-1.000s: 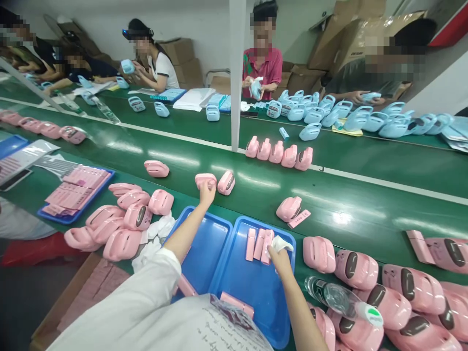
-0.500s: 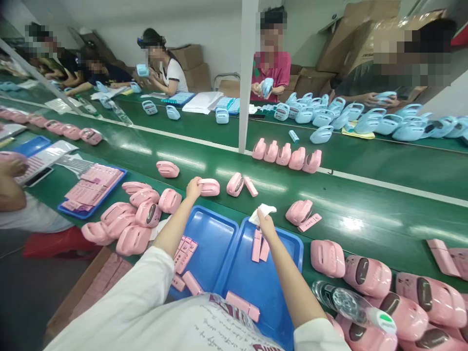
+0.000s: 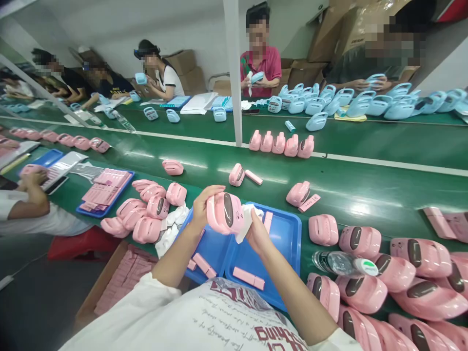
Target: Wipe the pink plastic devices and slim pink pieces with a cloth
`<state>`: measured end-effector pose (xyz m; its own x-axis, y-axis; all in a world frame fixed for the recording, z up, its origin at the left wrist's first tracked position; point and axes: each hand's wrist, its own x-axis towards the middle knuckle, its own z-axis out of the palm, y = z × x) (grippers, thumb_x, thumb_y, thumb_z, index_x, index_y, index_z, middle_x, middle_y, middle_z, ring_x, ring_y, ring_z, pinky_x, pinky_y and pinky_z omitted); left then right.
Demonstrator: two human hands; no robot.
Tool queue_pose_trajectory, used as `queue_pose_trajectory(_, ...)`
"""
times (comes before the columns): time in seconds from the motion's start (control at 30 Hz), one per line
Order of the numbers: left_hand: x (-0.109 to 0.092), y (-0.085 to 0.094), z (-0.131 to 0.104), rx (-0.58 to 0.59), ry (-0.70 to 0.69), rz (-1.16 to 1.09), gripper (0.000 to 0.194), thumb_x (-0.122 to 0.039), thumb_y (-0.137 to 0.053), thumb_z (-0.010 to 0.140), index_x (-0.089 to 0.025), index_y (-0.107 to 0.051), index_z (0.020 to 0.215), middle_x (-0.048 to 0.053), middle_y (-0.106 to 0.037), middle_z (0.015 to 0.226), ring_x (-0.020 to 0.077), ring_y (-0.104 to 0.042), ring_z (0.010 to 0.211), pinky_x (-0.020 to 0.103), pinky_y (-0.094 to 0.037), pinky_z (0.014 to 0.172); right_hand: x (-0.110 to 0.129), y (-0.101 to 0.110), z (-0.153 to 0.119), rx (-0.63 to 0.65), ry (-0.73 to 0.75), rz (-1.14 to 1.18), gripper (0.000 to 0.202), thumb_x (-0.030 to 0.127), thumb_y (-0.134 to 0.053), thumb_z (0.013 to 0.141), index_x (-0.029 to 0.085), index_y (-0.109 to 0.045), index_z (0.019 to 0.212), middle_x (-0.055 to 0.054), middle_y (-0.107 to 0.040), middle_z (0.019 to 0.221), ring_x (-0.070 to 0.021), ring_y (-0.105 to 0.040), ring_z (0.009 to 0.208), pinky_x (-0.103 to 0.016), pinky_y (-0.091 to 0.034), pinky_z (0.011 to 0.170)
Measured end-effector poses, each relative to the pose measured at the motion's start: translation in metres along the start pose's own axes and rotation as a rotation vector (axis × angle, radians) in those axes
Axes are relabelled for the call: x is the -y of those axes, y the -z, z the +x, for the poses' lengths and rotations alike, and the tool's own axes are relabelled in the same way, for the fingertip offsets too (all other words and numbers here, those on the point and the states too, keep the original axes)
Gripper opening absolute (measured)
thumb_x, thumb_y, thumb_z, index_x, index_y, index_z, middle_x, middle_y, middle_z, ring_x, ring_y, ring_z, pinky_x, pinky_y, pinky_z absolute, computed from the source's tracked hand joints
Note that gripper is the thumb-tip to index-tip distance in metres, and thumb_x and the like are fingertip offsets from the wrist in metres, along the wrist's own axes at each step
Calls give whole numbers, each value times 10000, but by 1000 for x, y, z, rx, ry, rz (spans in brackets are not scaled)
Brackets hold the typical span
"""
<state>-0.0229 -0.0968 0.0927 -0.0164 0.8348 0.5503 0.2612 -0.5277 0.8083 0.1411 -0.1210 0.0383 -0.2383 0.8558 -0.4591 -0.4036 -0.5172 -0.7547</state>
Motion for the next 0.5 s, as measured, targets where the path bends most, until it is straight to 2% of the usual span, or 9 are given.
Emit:
queue_pose_trajectory(0.07,-17,-16,-14,23,36,-51,207,-243,-556,847,-236,-678,1014,68,-680,1086,183,-607,1039,334,-447,936,0,-9,-19,56,2,184,568,649,-572,725,226,-628,1100,-48,-694,1014,-235,-647,944,-341,-534,749)
queue_pose_trajectory(0.13,-25,-29,-30,-55,177,-132,326,-288,-612,814,-246,-618,1137,76,-629,1196,198,-557,1143,344,-405,998,-4,-11,-34,-4,31,279,480,586,-642,701,226,-663,1017,-32,-707,951,-222,-652,919,-315,-533,744)
queue_pose_trajectory(0.2,-29,-41,-46,-142,430,-266,488,-339,-691,744,-244,-558,1203,77,-576,1270,219,-497,1224,358,-369,1039,-11,-8,-42,-110,49,310,454,590,-656,684,226,-677,954,-29,-712,899,-225,-653,904,-322,-532,752)
queue_pose_trajectory(0.27,-34,-50,-60,-98,755,-481,520,-439,-712,697,-203,-584,1143,94,-612,1197,257,-523,1189,393,-392,1017,-17,-1,-46,-188,58,305,507,654,-637,658,219,-683,913,-40,-713,894,-243,-643,945,-354,-524,804)
queue_pose_trajectory(0.33,-40,-57,-72,4,1020,-728,514,-542,-676,688,-172,-629,1042,101,-669,1052,280,-590,1080,420,-437,961,-21,6,-49,-218,78,233,560,699,-634,619,215,-687,895,-48,-712,922,-265,-618,1019,-389,-495,882)
queue_pose_trajectory(0.37,-44,-59,-77,36,1099,-836,522,-566,-667,680,-172,-639,1021,99,-682,1017,283,-607,1044,423,-449,945,-22,11,-51,-217,101,164,572,708,-631,611,216,-690,896,-47,-709,943,-270,-600,1055,-400,-473,920)
queue_pose_trajectory(0.43,-52,-62,-86,42,1169,-976,522,-562,-681,663,-188,-643,1026,86,-691,1022,275,-616,1031,410,-450,949,-20,22,-57,-233,198,-13,570,705,-622,618,225,-692,917,-41,-694,1006,-267,-558,1122,-404,-418,988)
queue_pose_trajectory(0.5,-55,-62,-95,61,1235,-1011,516,-555,-691,653,-193,-649,1018,80,-699,1019,278,-623,1022,411,-456,942,-13,38,-67,-309,316,-180,578,701,-608,630,221,-687,940,-46,-677,1039,-262,-548,1118,-397,-407,989)
